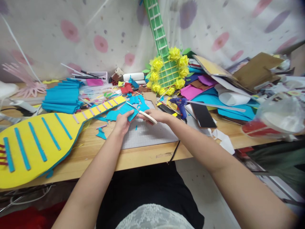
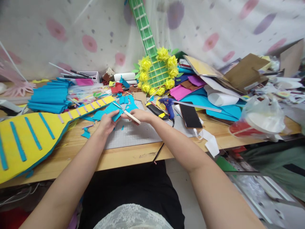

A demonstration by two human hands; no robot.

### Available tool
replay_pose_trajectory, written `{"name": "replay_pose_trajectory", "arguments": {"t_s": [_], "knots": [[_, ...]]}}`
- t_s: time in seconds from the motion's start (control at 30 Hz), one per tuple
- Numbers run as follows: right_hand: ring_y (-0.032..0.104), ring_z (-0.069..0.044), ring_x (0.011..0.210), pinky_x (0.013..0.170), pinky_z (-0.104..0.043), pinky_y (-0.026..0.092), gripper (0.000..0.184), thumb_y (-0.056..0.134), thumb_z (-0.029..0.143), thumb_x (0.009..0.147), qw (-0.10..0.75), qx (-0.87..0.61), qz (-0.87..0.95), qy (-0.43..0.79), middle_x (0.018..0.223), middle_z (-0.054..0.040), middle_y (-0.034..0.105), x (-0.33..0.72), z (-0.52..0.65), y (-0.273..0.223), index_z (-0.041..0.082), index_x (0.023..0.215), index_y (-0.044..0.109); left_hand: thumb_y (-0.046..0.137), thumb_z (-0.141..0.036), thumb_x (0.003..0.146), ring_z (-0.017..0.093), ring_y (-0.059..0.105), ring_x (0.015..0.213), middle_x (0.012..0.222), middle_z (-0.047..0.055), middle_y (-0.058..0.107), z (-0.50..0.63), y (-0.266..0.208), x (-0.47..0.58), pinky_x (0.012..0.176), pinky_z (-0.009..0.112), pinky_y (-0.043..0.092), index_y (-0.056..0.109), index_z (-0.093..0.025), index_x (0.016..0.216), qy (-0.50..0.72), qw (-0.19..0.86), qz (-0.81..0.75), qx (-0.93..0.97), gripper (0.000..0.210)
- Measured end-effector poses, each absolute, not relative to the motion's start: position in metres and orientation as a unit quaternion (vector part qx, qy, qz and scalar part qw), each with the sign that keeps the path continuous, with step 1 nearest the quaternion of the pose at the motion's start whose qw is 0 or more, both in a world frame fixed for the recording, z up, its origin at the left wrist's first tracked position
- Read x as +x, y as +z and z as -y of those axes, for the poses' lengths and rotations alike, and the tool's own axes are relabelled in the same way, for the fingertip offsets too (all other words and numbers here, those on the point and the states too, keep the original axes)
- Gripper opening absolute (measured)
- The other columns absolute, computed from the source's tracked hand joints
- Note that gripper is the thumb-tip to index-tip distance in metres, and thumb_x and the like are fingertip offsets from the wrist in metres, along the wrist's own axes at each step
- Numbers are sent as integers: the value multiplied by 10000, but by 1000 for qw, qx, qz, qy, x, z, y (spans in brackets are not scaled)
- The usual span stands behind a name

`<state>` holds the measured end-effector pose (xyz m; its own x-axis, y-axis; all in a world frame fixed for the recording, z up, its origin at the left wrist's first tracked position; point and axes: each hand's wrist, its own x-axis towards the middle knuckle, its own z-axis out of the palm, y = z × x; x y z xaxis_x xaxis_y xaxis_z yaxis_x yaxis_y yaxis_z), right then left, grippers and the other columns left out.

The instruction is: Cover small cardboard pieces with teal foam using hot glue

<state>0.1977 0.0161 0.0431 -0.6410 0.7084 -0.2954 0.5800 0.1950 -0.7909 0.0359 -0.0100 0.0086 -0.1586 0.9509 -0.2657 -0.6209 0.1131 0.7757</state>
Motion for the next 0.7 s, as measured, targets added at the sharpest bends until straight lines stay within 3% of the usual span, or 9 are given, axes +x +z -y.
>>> {"name": "replay_pose_trajectory", "arguments": {"t_s": [0.27,0.57,0.7], "knots": [[467,-82,428,467,-223,338,643,475,787,648,81,-451,766,451,485,11,510,195,-20,37,145,654,508,707,-69,549,117,595,545,591,1,648,9,8,35,597,264,542,614,-128,560,635,614,-430,185,111],[469,-80,425,470,-221,346,616,483,763,671,85,-436,772,455,465,14,506,194,-22,36,149,617,496,736,-81,536,138,613,597,636,-6,660,8,5,34,704,331,546,621,-141,598,633,619,-417,207,144],[426,-63,399,428,-209,323,584,505,735,687,147,-455,727,493,449,22,486,193,-21,39,159,603,460,797,-142,490,155,635,666,703,2,681,9,5,32,748,343,528,648,-149,677,626,614,-409,252,240]]}}
